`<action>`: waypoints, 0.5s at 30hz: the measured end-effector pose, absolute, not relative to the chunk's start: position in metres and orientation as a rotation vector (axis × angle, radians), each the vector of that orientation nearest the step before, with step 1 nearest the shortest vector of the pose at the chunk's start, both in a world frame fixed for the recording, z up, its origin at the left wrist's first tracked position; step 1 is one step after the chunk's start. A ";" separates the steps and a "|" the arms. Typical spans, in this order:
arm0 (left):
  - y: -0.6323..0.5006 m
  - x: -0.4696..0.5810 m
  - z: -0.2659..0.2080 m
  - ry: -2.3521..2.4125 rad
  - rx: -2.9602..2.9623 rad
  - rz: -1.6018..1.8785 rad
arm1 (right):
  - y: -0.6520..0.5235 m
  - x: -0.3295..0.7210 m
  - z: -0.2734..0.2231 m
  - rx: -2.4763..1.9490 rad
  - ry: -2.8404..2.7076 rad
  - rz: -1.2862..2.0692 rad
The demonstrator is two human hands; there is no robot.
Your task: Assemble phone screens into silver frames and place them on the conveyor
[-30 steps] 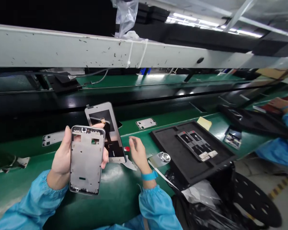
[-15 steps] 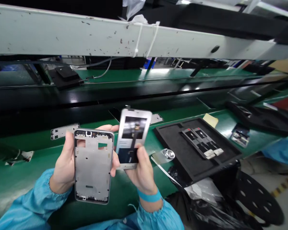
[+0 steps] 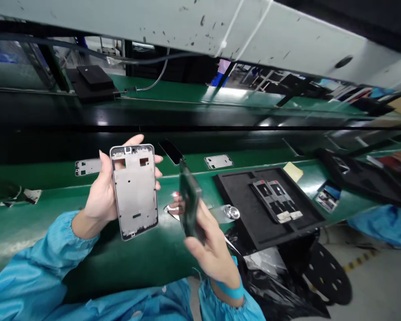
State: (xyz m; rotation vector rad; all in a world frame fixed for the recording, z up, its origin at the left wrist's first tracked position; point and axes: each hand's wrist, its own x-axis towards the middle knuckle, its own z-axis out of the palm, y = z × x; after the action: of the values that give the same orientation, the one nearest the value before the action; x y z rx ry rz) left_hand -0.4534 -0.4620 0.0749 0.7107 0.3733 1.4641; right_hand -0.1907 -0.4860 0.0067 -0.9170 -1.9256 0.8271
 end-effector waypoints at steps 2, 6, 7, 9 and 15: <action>-0.454 -0.454 0.072 0.416 0.720 1.532 | -0.479 -0.200 0.019 -0.851 -2.035 0.683; -0.448 -0.458 0.069 0.458 0.779 1.616 | -0.473 -0.214 0.028 -0.746 -2.130 0.557; -0.447 -0.459 0.069 0.469 0.795 1.632 | -0.473 -0.215 0.027 -0.737 -2.142 0.548; -0.447 -0.462 0.068 0.480 0.820 1.656 | -0.474 -0.215 0.026 -0.733 -2.170 0.542; -0.446 -0.466 0.067 0.456 0.888 1.691 | -0.472 -0.215 0.034 -0.733 -2.255 0.491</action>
State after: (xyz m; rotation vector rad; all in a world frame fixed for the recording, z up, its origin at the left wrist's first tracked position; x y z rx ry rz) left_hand -0.4664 -0.4459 0.0674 0.8883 0.4563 1.6915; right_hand -0.2153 -0.4718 0.0343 -0.7334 -2.2553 0.4910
